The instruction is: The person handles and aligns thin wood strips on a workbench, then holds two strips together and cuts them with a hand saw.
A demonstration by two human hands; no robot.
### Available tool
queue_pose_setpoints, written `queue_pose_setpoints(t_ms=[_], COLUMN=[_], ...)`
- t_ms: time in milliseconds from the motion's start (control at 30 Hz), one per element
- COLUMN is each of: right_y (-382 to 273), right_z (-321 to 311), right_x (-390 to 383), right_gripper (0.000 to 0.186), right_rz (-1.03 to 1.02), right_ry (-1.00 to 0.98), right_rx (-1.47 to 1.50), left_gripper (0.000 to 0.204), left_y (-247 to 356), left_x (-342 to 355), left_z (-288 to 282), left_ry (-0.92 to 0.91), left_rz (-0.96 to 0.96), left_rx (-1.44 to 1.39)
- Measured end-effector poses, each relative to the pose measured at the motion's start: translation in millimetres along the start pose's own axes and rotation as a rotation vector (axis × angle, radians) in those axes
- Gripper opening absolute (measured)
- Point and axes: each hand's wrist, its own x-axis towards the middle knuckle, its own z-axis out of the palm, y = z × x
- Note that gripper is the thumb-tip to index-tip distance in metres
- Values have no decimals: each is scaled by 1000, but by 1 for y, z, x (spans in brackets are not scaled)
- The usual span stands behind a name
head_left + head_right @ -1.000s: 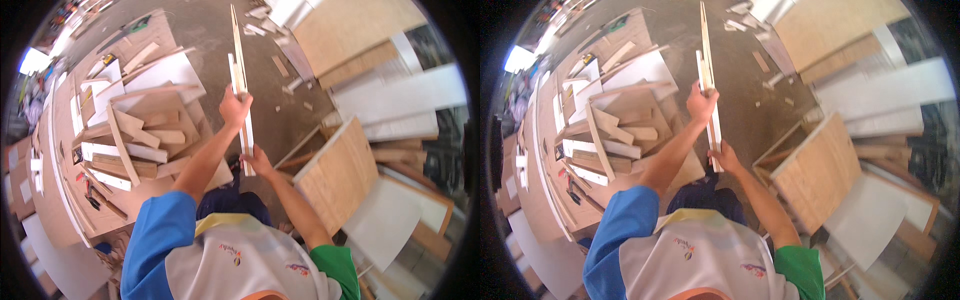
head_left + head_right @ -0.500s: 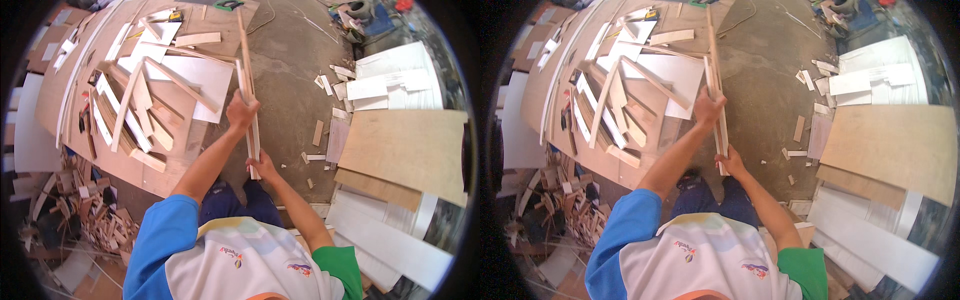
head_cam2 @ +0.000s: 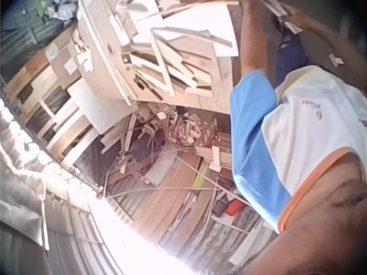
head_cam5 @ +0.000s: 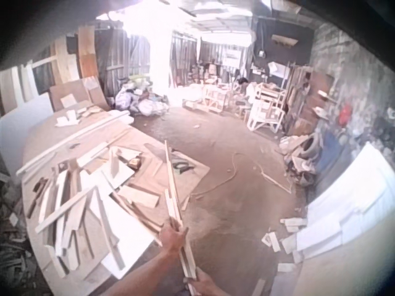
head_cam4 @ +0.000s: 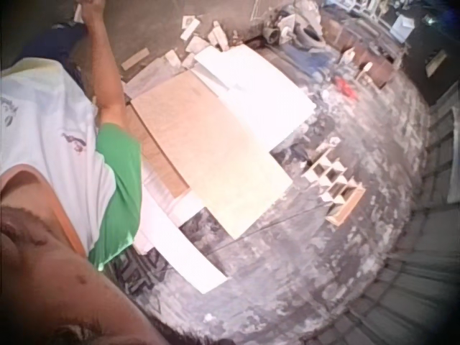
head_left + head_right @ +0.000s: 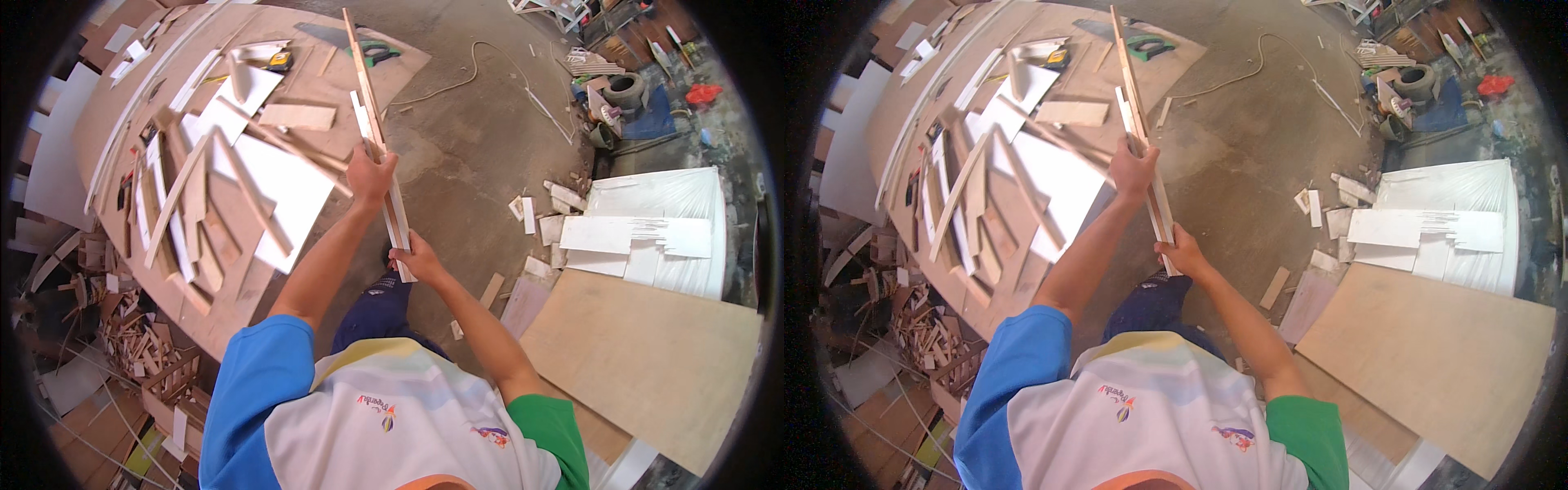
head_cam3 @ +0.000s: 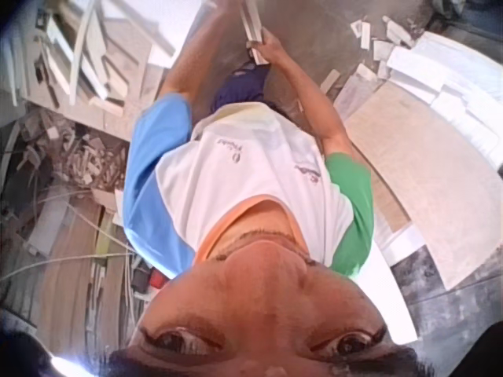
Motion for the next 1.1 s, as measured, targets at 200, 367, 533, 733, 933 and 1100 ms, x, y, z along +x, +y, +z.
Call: queue_pose_setpoints(t_ms=[200, 367, 533, 733, 933, 1100], right_y=[-71, -96, -172, -261, -327, -332], right_z=[-102, -158, -179, -191, -171, -156], right_x=[72, 164, 265, 396, 525, 619], right_gripper=[33, 43, 36, 33, 29, 26], right_rz=[-186, -103, -266, -307, -361, -470], right_ry=[38, -113, -164, -397, -476, -413], right_rx=[-471, -476, -448, -278, -369, -517], left_gripper=[56, 54, 64, 62, 62, 63], left_y=[45, 58, 62, 88, 81, 37], left_x=[72, 138, 202, 258, 324, 362], left_z=[85, 123, 154, 164, 165, 163], left_ry=[97, 231, 385, 519, 648, 633], left_rz=[-71, -90, -201, -316, -375, -487], left_rx=[-38, -31, 21, -27, 10, 67])
